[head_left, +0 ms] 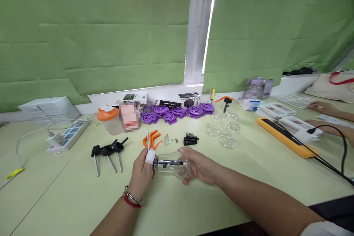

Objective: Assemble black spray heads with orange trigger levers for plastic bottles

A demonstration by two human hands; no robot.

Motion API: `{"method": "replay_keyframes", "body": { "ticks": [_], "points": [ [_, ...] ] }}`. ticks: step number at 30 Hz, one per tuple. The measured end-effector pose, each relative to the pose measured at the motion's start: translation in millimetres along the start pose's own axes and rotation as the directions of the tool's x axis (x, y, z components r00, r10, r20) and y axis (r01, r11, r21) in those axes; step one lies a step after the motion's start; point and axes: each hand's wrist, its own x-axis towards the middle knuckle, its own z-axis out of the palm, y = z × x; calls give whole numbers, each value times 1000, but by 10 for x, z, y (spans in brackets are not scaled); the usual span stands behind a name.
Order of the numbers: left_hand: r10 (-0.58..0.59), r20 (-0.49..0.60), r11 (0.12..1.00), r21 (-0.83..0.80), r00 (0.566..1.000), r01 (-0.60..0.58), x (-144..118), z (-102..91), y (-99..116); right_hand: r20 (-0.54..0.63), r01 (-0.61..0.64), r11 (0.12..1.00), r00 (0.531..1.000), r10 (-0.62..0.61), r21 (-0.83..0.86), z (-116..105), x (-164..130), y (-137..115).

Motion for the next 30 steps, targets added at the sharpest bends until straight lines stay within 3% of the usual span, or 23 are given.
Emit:
{"method": "replay_keyframes", "body": {
  "ticks": [1, 3, 5, 6, 7, 8, 10, 11, 12, 14, 15, 17, 18, 20, 22, 23, 25, 28, 30],
  "points": [
    [3, 6, 1000, 21, 1000, -3, -1, 3, -1, 16, -24, 1000, 1000, 24, -13, 6, -6, 0],
    [-15, 13, 1000, 26, 1000, 15, 3, 0, -4, -34, 158, 962, 985, -170, -222, 1, -43, -5],
    [-37, 30, 999, -5, 999, 37, 9, -9, -6, 48, 410, 783, 896, -441, -468, -27, -93, -8],
    [-39, 34, 999, -15, 999, 40, 9, -12, -6, 122, 498, 684, 845, -521, -533, -45, -114, -4],
    [-35, 34, 999, -16, 999, 36, 5, -14, -5, 169, 546, 624, 812, -558, -559, -62, -128, 4],
    [-28, 30, 1000, -8, 999, 28, -3, -13, -3, 161, 549, 623, 807, -568, -556, -75, -133, 16],
    [-8, 18, 1000, 20, 1000, 7, -27, -4, 4, 8, 435, 782, 876, -483, -446, -82, -124, 40],
    [7, 16, 999, 37, 1000, -8, -40, 3, 7, -56, 330, 887, 929, -366, -323, -77, -113, 48],
    [26, 16, 998, 52, 1000, -27, -50, 10, 9, -71, 201, 963, 974, -217, -181, -67, -102, 52],
    [67, 29, 994, 81, 997, -69, -57, 21, 6, 11, -10, 1000, 1000, 10, -7, -45, -88, 52],
    [79, 34, 992, 93, 996, -82, -52, 22, 0, 29, -34, 999, 999, 34, -25, -37, -90, 50],
    [50, 30, 994, 95, 998, -53, -25, 11, -18, -27, 97, 962, 994, -108, -254, -40, -108, 60],
    [13, 15, 997, 82, 1000, -14, -5, -1, -30, -49, 204, 885, 968, -246, -419, -54, -124, 75],
    [-73, -32, 997, 29, 997, 74, 42, -36, -55, 7, 363, 630, 869, -494, -687, -107, -163, 132],
    [-126, -73, 992, -37, 989, 124, 87, -73, -78, 46, 388, 459, 801, -598, -799, -196, -214, 219],
    [-132, -90, 990, -68, 987, 127, 105, -88, -88, -17, 333, 461, 796, -605, -822, -252, -245, 269],
    [-130, -107, 986, -122, 986, 117, 127, -106, -102, -231, 163, 553, 787, -573, -818, -387, -314, 365],
    [-133, -94, 977, -180, 987, 115, 125, -99, -108, -519, -94, 654, 696, -496, -751, -617, -412, 480],
    [-149, -63, 971, -196, 987, 134, 112, -83, -105, -645, -206, 735, 662, -382, -646, -758, -449, 532]
  ]
}}
